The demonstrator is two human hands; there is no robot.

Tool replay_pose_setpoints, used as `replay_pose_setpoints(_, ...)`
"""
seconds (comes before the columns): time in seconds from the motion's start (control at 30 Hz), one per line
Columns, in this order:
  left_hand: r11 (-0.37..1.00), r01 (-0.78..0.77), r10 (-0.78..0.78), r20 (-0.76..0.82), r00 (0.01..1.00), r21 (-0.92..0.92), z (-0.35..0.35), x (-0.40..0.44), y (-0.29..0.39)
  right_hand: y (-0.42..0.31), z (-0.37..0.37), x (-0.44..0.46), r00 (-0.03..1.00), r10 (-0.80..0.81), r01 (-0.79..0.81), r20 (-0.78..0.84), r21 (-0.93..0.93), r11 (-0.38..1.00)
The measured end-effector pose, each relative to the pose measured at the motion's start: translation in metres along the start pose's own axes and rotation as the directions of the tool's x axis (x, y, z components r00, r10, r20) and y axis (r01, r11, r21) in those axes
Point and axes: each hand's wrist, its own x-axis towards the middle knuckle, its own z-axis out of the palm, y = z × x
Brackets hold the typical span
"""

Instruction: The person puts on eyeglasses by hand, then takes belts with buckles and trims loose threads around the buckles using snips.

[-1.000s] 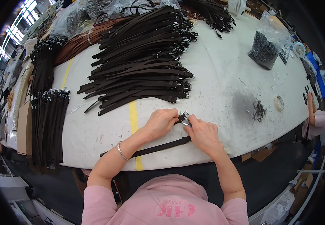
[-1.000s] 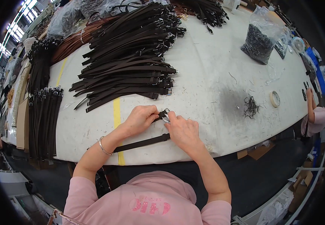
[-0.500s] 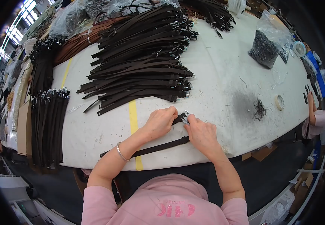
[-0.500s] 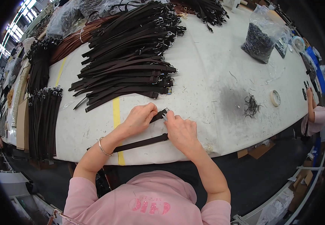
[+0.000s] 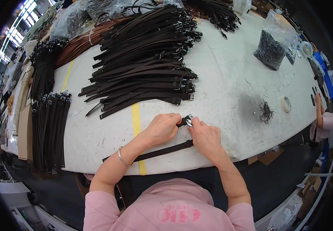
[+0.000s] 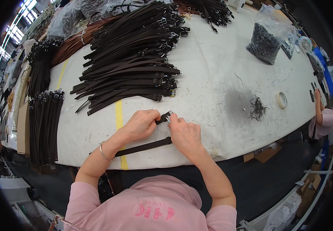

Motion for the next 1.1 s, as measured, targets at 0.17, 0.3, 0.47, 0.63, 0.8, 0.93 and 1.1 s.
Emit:
replay_pose_setpoints(0.17, 0.987, 0.126, -0.137, 0.104, 0.985, 0.102, -0.003, 0.001, 0.013, 0.001, 0.003, -0.001, 1.000, -0.001, 0.001, 0.000, 0.010, 1.000)
replay_pose_setpoints(0.3, 0.990, 0.093, -0.105, 0.113, 0.988, 0.103, 0.000, 0.001, 0.006, 0.002, 0.004, -0.001, 1.000, -0.013, 0.013, -0.013, 0.016, 1.000)
replay_pose_setpoints(0.47, 0.988, 0.136, -0.146, 0.143, 0.979, 0.071, -0.004, 0.002, 0.007, 0.001, 0.004, 0.000, 1.000, -0.010, 0.010, -0.002, 0.013, 1.000)
replay_pose_setpoints(0.63, 0.989, 0.132, -0.142, 0.155, 0.978, 0.073, -0.002, 0.002, 0.005, -0.001, 0.004, 0.002, 1.000, -0.007, 0.007, 0.009, -0.011, 1.000)
replay_pose_setpoints(0.8, 0.986, 0.151, -0.162, 0.179, 0.970, 0.077, -0.004, 0.002, 0.003, 0.004, 0.002, 0.003, 0.999, -0.031, 0.031, 0.005, 0.023, 0.999)
replay_pose_setpoints(0.93, 0.989, 0.141, -0.145, 0.144, 0.979, 0.039, -0.003, 0.001, 0.001, 0.006, -0.001, -0.004, 1.000, 0.008, -0.010, 0.021, 0.096, 0.995)
replay_pose_setpoints(1.1, 0.992, 0.126, -0.126, 0.110, 0.986, 0.011, -0.002, 0.001, 0.001, 0.000, -0.006, -0.004, 0.998, 0.005, -0.011, 0.068, 0.079, 0.997)
